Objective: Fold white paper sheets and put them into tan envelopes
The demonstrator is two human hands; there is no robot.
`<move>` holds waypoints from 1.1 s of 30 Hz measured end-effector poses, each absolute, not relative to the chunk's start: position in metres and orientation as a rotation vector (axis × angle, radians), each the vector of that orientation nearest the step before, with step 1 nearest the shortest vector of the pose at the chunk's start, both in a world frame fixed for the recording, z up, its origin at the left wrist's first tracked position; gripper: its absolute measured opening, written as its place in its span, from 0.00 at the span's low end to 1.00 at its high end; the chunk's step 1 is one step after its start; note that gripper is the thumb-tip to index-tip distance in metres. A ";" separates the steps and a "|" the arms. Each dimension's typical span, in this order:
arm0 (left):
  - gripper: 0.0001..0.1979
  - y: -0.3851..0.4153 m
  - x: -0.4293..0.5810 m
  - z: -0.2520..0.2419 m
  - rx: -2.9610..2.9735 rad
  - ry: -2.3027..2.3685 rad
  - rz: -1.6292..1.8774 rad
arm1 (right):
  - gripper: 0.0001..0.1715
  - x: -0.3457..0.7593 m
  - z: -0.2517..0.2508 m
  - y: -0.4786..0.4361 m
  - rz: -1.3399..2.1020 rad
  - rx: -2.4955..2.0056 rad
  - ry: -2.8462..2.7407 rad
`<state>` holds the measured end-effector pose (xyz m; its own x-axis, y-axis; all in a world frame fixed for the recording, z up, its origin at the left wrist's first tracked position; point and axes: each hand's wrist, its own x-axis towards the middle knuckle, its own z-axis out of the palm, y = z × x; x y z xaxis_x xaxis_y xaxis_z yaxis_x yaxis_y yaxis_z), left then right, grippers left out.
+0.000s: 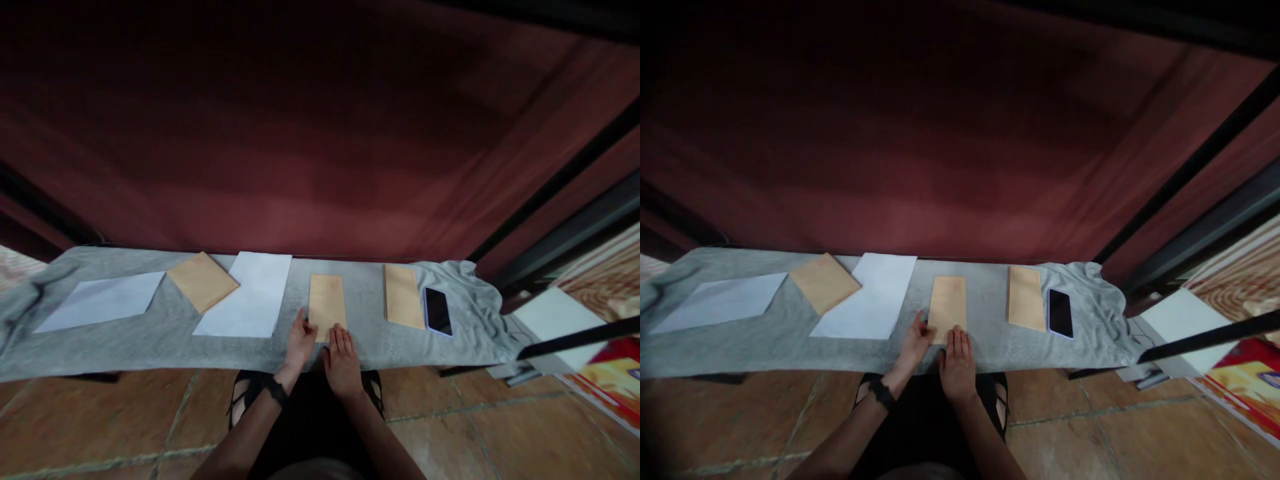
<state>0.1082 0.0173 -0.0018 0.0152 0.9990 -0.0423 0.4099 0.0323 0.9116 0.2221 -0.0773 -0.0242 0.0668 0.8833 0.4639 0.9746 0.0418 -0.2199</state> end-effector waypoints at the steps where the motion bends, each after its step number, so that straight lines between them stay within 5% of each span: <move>1: 0.34 0.020 0.109 0.000 1.390 1.481 0.932 | 0.28 0.222 -0.022 -0.076 -0.251 -1.871 -1.832; 7: 0.30 0.004 0.121 0.033 1.237 1.154 0.987 | 0.27 0.242 0.004 -0.058 0.003 -1.851 -1.639; 18: 0.33 -0.001 0.118 0.039 0.616 1.059 1.039 | 0.24 0.259 0.036 -0.071 1.181 -1.167 -0.495; 22: 0.25 0.010 0.114 0.038 0.696 1.068 1.064 | 0.23 0.263 0.032 -0.078 1.309 -1.187 -0.353; 33: 0.30 0.052 0.116 0.030 1.317 1.235 0.960 | 0.21 0.262 0.006 -0.070 1.259 -1.167 -0.284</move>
<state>0.1161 0.0523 0.0303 0.1475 0.9843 -0.0972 0.1489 0.0751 0.9860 0.2622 -0.0704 0.0062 0.3569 0.8410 -0.4066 -0.5854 -0.1379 -0.7990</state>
